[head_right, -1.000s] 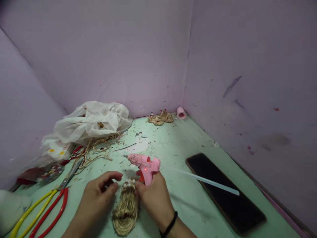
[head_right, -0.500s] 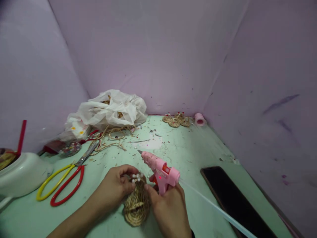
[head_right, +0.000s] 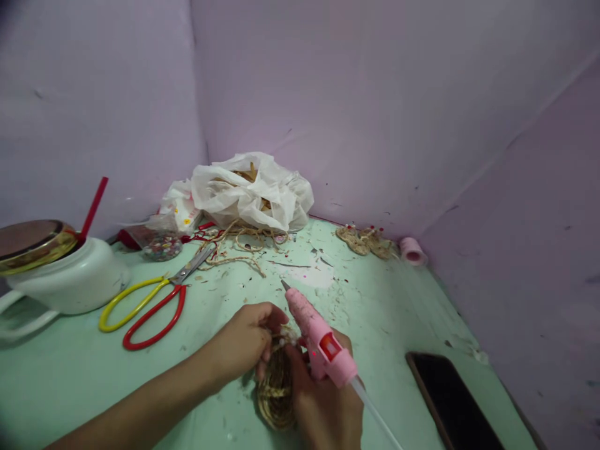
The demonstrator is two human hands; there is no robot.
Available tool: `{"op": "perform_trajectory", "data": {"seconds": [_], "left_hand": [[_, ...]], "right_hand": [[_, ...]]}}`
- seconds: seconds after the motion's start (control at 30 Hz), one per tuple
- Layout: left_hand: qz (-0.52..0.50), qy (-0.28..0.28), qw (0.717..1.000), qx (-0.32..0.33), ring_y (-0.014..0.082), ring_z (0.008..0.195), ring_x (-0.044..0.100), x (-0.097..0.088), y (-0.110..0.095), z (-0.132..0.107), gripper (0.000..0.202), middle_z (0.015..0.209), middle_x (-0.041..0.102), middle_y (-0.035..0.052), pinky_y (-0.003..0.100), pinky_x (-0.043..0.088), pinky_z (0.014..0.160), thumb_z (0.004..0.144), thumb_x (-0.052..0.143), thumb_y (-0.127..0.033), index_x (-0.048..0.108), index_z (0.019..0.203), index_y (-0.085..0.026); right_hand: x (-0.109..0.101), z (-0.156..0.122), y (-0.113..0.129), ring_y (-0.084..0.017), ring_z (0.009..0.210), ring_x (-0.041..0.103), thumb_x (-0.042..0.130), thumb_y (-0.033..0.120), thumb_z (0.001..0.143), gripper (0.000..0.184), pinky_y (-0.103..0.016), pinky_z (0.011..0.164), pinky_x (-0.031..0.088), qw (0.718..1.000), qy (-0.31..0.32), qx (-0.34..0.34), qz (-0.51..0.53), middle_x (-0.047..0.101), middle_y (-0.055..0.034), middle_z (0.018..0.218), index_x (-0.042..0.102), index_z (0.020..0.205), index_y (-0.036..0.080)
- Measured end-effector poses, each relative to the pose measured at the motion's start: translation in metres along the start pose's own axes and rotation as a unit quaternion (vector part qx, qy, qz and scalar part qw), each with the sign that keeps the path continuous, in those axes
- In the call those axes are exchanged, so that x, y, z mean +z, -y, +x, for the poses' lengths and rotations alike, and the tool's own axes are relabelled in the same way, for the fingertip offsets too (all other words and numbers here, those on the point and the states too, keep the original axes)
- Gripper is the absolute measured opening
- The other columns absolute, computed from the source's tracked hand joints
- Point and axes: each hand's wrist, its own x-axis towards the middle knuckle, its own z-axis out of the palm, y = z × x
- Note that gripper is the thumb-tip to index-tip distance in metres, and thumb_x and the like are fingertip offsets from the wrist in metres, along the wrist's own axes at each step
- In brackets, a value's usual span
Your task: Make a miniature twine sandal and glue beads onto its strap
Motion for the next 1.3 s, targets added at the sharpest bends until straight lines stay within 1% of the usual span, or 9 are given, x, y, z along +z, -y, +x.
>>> {"op": "perform_trajectory", "data": {"seconds": [0.1, 0.23, 0.3, 0.47, 0.67, 0.83, 0.97, 1.1, 1.3], "left_hand": [[0.016, -0.006, 1.0, -0.005, 0.0051, 0.027, 0.04, 0.001, 0.001, -0.001, 0.037, 0.064, 0.048, -0.0034, 0.018, 0.033, 0.026, 0.057, 0.039, 0.0, 0.052, 0.088, -0.015], [0.049, -0.017, 0.999, 0.012, 0.0055, 0.032, 0.043, 0.001, 0.002, -0.003, 0.035, 0.073, 0.052, 0.0002, 0.018, 0.036, 0.028, 0.06, 0.04, -0.002, 0.054, 0.089, -0.016], [0.079, -0.027, 0.996, 0.024, 0.0055, 0.034, 0.044, 0.0, 0.002, -0.003, 0.035, 0.075, 0.056, 0.0014, 0.017, 0.035, 0.03, 0.06, 0.041, -0.003, 0.056, 0.088, -0.016], [0.131, -0.059, 0.988, 0.061, 0.0059, 0.04, 0.048, -0.001, 0.004, -0.004, 0.033, 0.076, 0.061, 0.0028, 0.016, 0.035, 0.036, 0.06, 0.043, -0.001, 0.06, 0.084, -0.016], [0.11, -0.071, 0.989, 0.064, 0.0075, 0.043, 0.05, 0.001, 0.008, -0.001, 0.034, 0.076, 0.062, 0.0019, 0.016, 0.036, 0.038, 0.061, 0.043, -0.001, 0.06, 0.086, -0.017], [0.111, -0.082, 0.989, 0.062, 0.0105, 0.048, 0.052, 0.002, 0.009, 0.0, 0.029, 0.064, 0.059, 0.0, 0.018, 0.038, 0.04, 0.057, 0.047, -0.002, 0.062, 0.077, -0.017], [0.139, -0.101, 0.98, 0.1, 0.0114, 0.053, 0.053, 0.001, 0.008, 0.0, 0.021, 0.06, 0.059, -0.0001, 0.019, 0.039, 0.047, 0.059, 0.05, -0.003, 0.062, 0.069, -0.016], [0.139, -0.108, 0.978, 0.108, 0.012, 0.056, 0.055, 0.001, 0.009, 0.001, 0.022, 0.059, 0.059, -0.0005, 0.02, 0.04, 0.05, 0.058, 0.049, -0.002, 0.062, 0.068, -0.016], [0.126, -0.098, 0.98, 0.118, 0.0107, 0.054, 0.054, 0.001, 0.013, 0.004, 0.024, 0.058, 0.058, -0.0015, 0.018, 0.036, 0.045, 0.056, 0.046, -0.001, 0.061, 0.067, -0.017]], "right_hand": [[0.003, -0.002, 0.0, -0.018, 0.054, 0.06, 0.064, 0.035, 0.067, 0.034, -0.029, 0.051, 0.046, 1.0, 0.0, 0.011, 0.011, 0.068, -0.0032, 0.068, 0.062, 0.096, 0.019], [0.005, -0.005, 0.003, -0.019, 0.057, 0.061, 0.067, 0.037, 0.063, 0.036, -0.028, 0.052, 0.047, 0.998, -0.042, 0.047, -0.002, 0.069, -0.0042, 0.07, 0.063, 0.093, 0.016], [0.004, -0.005, 0.004, -0.019, 0.057, 0.061, 0.068, 0.038, 0.062, 0.037, -0.028, 0.052, 0.048, 0.998, -0.046, 0.052, 0.0, 0.069, -0.0043, 0.07, 0.063, 0.091, 0.016], [0.002, -0.002, 0.003, -0.02, 0.061, 0.061, 0.067, 0.036, 0.065, 0.034, -0.028, 0.055, 0.049, 0.999, -0.016, 0.021, 0.032, 0.069, -0.0051, 0.072, 0.063, 0.093, 0.018], [0.001, -0.004, 0.0, -0.02, 0.064, 0.061, 0.065, 0.032, 0.068, 0.036, -0.031, 0.06, 0.051, 0.999, 0.005, -0.009, 0.042, 0.068, -0.007, 0.076, 0.06, 0.1, 0.016], [0.001, -0.006, -0.004, -0.021, 0.067, 0.061, 0.064, 0.032, 0.07, 0.033, -0.034, 0.064, 0.05, 0.998, 0.009, -0.063, 0.022, 0.067, -0.0078, 0.081, 0.061, 0.099, 0.017], [-0.002, -0.002, -0.005, -0.02, 0.063, 0.061, 0.063, 0.03, 0.071, 0.031, -0.032, 0.061, 0.05, 0.997, 0.001, -0.071, -0.004, 0.067, -0.0068, 0.077, 0.061, 0.098, 0.016], [-0.003, 0.001, -0.005, -0.019, 0.061, 0.061, 0.063, 0.03, 0.07, 0.032, -0.031, 0.059, 0.05, 0.995, -0.002, -0.098, -0.027, 0.068, -0.0069, 0.078, 0.061, 0.099, 0.017], [-0.001, -0.003, -0.006, -0.02, 0.064, 0.062, 0.064, 0.03, 0.07, 0.031, -0.029, 0.053, 0.048, 0.994, -0.011, -0.105, -0.026, 0.069, -0.0069, 0.078, 0.063, 0.099, 0.018]]}}
